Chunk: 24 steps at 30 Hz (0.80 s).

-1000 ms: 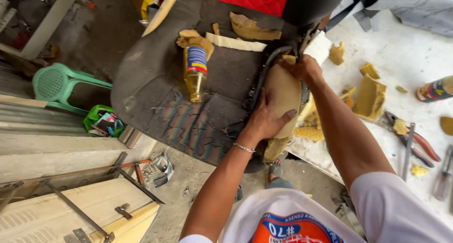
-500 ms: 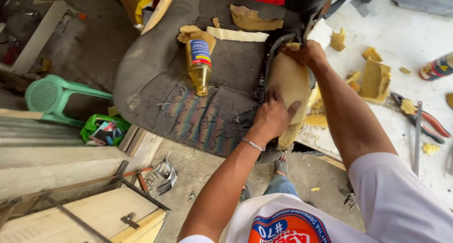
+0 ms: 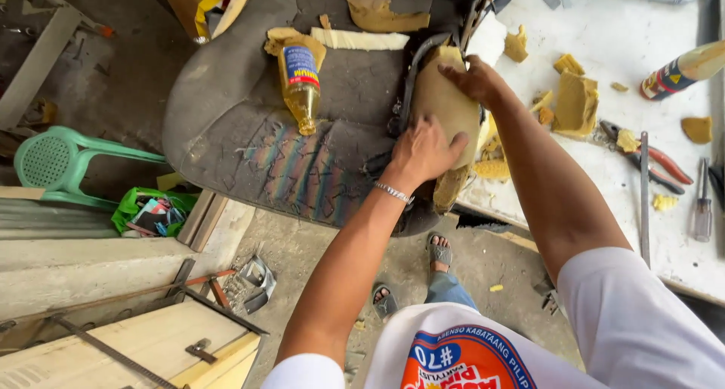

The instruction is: Refurbishing a chair seat by stripping old foam and gluing on new foam layers.

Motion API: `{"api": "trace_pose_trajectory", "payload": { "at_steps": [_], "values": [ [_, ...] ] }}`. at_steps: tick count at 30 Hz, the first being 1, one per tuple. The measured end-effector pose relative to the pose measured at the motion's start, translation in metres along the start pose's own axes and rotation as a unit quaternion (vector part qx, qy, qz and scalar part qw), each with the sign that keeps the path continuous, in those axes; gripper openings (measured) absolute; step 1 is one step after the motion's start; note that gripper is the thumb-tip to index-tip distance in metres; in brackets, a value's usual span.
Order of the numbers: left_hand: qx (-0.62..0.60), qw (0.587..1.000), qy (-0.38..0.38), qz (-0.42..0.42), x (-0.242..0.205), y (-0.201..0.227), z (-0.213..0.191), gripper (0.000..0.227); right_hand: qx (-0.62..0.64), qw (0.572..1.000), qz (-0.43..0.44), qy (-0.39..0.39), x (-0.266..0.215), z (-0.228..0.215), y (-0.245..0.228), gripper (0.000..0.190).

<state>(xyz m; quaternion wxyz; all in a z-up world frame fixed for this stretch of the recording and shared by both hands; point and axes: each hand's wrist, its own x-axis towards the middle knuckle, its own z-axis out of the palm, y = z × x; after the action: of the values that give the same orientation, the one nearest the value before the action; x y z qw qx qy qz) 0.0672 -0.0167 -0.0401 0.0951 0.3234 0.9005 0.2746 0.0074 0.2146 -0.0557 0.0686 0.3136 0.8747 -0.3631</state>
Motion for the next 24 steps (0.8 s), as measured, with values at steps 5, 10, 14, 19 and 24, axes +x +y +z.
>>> {"api": "trace_pose_trajectory", "payload": {
  "at_steps": [5, 10, 14, 19, 24],
  "values": [
    [-0.051, 0.998, -0.002, 0.031, 0.008, 0.022, -0.029, 0.099, 0.008, 1.0, 0.025, 0.0, -0.021, -0.017, -0.029, 0.092],
    [-0.152, 0.983, -0.093, 0.033, -0.005, 0.014, -0.049, 0.086, 0.023, 0.999, 0.038, -0.014, 0.0, -0.013, -0.016, 0.093],
    [-0.154, 0.983, -0.093, 0.038, 0.003, 0.001, -0.034, 0.074, 0.119, 0.988, -0.063, 0.078, -0.044, -0.018, 0.032, 0.074],
    [-0.154, 0.984, -0.03, 0.084, 0.002, -0.006, -0.03, 0.069, -0.01, 0.923, -0.117, 0.368, -0.209, 0.035, 0.163, 0.033],
    [-0.086, 0.986, -0.101, 0.103, 0.005, -0.016, -0.029, 0.082, -0.186, 0.932, -0.046, 0.309, -0.252, 0.069, 0.224, 0.052]
  ]
}}
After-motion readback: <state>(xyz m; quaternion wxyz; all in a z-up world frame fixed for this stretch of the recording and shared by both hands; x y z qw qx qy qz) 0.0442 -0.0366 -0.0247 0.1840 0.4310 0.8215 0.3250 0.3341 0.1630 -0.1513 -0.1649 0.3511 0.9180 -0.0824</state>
